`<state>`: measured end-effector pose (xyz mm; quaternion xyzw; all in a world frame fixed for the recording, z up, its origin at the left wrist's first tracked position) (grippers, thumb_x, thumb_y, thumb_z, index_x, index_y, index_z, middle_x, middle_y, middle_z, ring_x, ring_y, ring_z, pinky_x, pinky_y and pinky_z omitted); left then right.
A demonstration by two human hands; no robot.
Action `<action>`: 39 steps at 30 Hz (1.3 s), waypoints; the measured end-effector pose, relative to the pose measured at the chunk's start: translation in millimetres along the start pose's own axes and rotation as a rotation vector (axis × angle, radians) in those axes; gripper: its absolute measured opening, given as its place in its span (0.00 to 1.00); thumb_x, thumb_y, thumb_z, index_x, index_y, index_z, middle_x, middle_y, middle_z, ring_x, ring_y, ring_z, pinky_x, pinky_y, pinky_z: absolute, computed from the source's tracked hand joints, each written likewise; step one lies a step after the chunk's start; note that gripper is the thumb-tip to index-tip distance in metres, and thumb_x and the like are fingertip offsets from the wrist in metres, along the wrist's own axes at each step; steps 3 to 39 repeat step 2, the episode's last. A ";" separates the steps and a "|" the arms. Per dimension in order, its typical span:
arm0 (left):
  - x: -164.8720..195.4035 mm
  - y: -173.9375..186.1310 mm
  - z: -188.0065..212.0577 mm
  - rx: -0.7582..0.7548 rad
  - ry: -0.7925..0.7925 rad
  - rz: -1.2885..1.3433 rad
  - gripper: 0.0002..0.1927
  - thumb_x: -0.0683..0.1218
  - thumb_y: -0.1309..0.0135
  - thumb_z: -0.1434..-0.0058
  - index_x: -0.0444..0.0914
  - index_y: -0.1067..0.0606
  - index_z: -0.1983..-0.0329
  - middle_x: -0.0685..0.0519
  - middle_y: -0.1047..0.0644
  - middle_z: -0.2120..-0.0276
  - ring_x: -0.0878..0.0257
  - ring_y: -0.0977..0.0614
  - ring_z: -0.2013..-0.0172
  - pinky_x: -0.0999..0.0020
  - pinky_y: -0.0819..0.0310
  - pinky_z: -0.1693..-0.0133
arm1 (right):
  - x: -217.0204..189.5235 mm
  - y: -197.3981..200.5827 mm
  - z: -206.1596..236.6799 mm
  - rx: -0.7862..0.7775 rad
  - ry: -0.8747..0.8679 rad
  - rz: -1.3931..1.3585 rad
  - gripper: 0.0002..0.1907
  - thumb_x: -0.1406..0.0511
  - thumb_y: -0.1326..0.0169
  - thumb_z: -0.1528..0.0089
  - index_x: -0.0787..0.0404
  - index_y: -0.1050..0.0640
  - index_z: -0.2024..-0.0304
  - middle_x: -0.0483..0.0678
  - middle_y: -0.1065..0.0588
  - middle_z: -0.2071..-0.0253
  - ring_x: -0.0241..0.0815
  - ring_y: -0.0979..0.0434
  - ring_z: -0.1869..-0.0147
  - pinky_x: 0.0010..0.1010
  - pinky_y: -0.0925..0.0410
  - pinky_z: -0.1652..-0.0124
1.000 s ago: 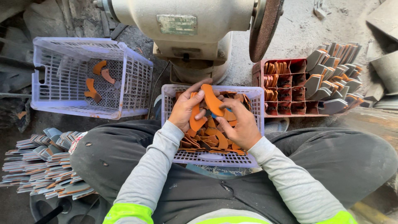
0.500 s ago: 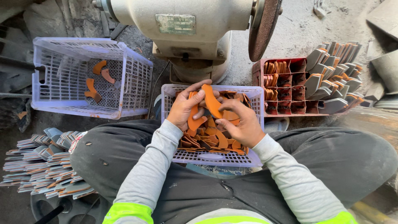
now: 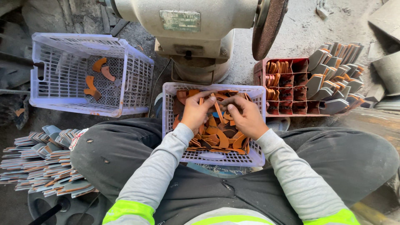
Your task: The person sits cross-legged on the floor and sorts orange curved parts from a white basket into a red compartmentalized tray. They pick up parts, inspect them, and place them into the tray, repeating this process throughout the clip.
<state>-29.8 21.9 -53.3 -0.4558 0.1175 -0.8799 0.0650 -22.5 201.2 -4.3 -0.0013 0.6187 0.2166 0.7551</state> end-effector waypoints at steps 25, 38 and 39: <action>-10.0 1.1 -1.8 0.005 -0.005 -0.084 0.20 0.46 0.43 0.34 0.33 0.22 0.40 0.49 0.17 0.63 0.63 0.20 0.73 0.76 0.38 0.84 | 5.6 -5.0 -0.2 -0.056 -0.059 -0.028 0.13 0.68 0.53 0.32 0.64 0.21 0.48 0.48 0.19 0.59 0.36 0.18 0.54 0.29 0.26 0.52; -10.0 1.1 -1.8 0.005 -0.005 -0.084 0.20 0.46 0.43 0.34 0.33 0.22 0.40 0.49 0.17 0.63 0.63 0.20 0.73 0.76 0.38 0.84 | 5.6 -5.0 -0.2 -0.056 -0.059 -0.028 0.13 0.68 0.53 0.32 0.64 0.21 0.48 0.48 0.19 0.59 0.36 0.18 0.54 0.29 0.26 0.52; -10.0 1.1 -1.8 0.005 -0.005 -0.084 0.20 0.46 0.43 0.34 0.33 0.22 0.40 0.49 0.17 0.63 0.63 0.20 0.73 0.76 0.38 0.84 | 5.6 -5.0 -0.2 -0.056 -0.059 -0.028 0.13 0.68 0.53 0.32 0.64 0.21 0.48 0.48 0.19 0.59 0.36 0.18 0.54 0.29 0.26 0.52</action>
Point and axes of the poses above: each hand's wrist, its own z-axis away from the middle knuckle, its own y-axis out of the back of the hand, x = y × z, the point moved 5 cm from there along -z, towards the middle knuckle
